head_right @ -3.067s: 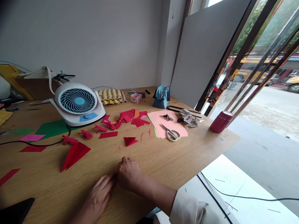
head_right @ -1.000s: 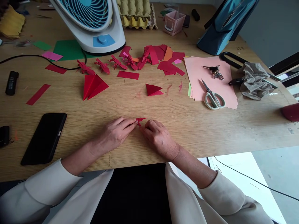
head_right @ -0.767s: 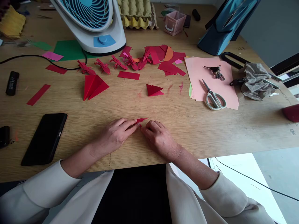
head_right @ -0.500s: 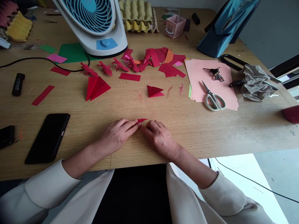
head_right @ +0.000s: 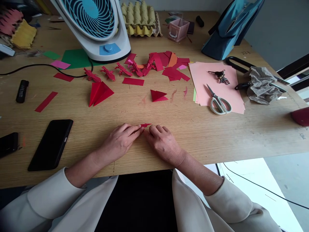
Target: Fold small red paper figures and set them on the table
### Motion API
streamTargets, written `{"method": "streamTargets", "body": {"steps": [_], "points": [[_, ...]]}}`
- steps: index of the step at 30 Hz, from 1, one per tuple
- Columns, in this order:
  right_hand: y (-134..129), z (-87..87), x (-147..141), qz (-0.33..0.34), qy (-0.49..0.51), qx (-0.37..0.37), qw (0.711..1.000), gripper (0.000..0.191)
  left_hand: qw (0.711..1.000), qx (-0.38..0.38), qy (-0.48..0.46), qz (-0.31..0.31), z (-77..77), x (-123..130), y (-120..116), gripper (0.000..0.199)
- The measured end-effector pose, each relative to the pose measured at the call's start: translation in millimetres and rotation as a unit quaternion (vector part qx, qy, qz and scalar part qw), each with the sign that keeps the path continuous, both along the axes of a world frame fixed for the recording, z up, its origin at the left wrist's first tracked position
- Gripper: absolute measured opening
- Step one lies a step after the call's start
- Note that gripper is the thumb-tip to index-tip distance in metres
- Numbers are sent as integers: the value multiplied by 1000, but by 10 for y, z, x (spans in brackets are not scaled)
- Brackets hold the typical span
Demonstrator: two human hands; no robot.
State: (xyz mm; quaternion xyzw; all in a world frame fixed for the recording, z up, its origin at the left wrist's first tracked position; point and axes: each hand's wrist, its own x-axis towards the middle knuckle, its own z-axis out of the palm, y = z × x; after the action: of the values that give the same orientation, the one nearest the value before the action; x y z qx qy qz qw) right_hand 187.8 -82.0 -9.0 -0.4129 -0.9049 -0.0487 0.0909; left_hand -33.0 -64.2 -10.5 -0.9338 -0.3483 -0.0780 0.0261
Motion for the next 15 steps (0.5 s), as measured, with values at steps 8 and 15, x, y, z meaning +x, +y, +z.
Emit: {"method": "streamTargets", "body": {"steps": [8,15], "points": [[-26,109,143,24,-61,10,998,28,999,-24,26,39,110,152,-118,36],[41,84,235,21,-35,9,999,31,988,-91,-120,14,19,18,-75,30]]}}
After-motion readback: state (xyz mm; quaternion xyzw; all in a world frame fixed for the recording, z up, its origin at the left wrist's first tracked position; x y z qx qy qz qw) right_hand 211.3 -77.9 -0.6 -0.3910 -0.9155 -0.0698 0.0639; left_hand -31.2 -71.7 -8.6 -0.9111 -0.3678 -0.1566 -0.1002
